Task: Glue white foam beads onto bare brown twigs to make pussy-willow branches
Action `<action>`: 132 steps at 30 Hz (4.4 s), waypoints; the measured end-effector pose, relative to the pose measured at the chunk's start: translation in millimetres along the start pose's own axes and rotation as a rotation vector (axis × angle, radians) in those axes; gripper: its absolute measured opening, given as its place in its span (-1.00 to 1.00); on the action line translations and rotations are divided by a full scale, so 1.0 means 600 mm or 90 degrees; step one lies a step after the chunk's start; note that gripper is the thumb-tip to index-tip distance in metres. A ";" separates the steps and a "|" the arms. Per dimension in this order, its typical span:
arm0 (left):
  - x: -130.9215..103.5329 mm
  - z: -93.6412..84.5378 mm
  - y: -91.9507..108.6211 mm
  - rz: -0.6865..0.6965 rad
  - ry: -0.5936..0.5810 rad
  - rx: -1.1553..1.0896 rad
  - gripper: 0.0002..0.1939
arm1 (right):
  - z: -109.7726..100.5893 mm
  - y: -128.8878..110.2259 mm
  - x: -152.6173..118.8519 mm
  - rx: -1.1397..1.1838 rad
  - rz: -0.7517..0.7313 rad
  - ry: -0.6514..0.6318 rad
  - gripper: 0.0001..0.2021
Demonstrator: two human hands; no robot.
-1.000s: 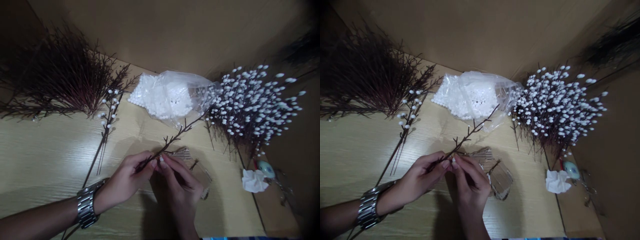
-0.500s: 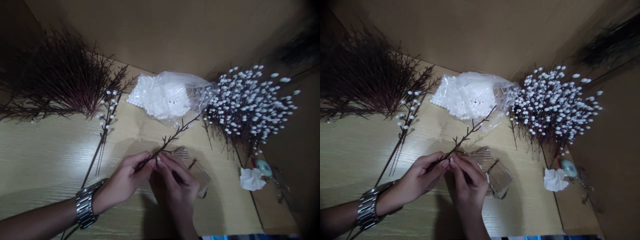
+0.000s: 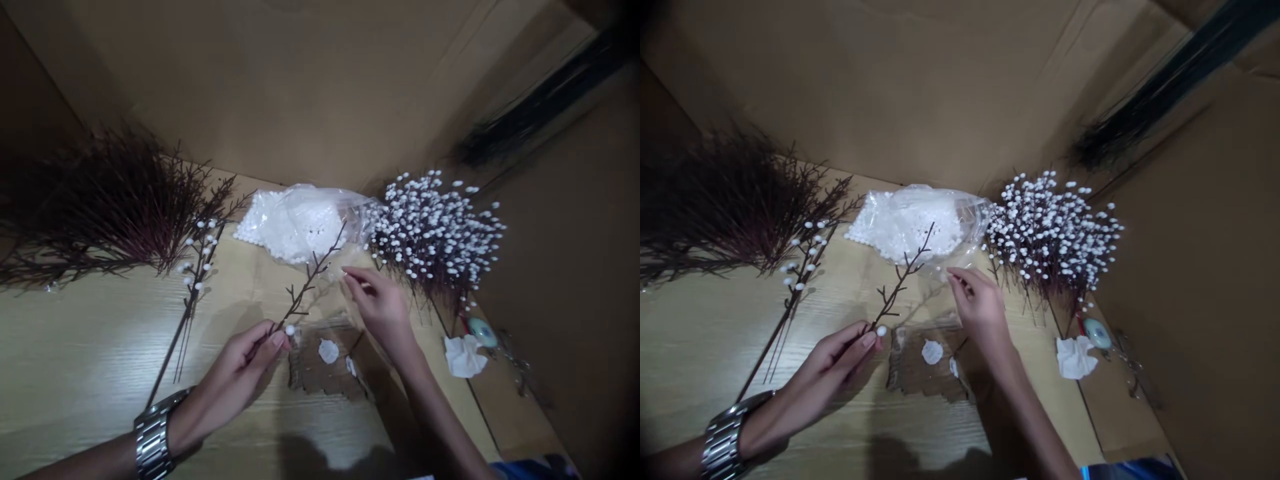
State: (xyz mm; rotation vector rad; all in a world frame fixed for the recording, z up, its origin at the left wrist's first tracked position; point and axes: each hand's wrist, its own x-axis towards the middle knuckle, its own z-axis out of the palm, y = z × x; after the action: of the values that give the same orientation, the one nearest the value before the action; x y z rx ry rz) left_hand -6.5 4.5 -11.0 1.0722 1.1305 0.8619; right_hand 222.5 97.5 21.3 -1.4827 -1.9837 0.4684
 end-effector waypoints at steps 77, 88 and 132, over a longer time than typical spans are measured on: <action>0.009 -0.004 -0.004 -0.064 -0.038 -0.137 -0.73 | 0.103 -0.101 -0.117 0.770 0.330 0.068 -0.95; 0.012 -0.002 -0.006 -0.040 -0.016 -0.061 -0.66 | 0.056 -0.039 -0.103 0.621 0.321 0.008 -0.81; 0.016 0.001 -0.022 0.069 -0.006 -0.018 -0.77 | -0.149 -0.025 -0.012 0.197 0.054 0.042 -0.81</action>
State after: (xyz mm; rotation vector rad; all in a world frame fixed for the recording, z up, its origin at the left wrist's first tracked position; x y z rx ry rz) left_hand -3.5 9.8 -26.3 1.1210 1.0573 0.9534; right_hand 271.7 79.0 95.6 -1.3703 -1.7130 0.7180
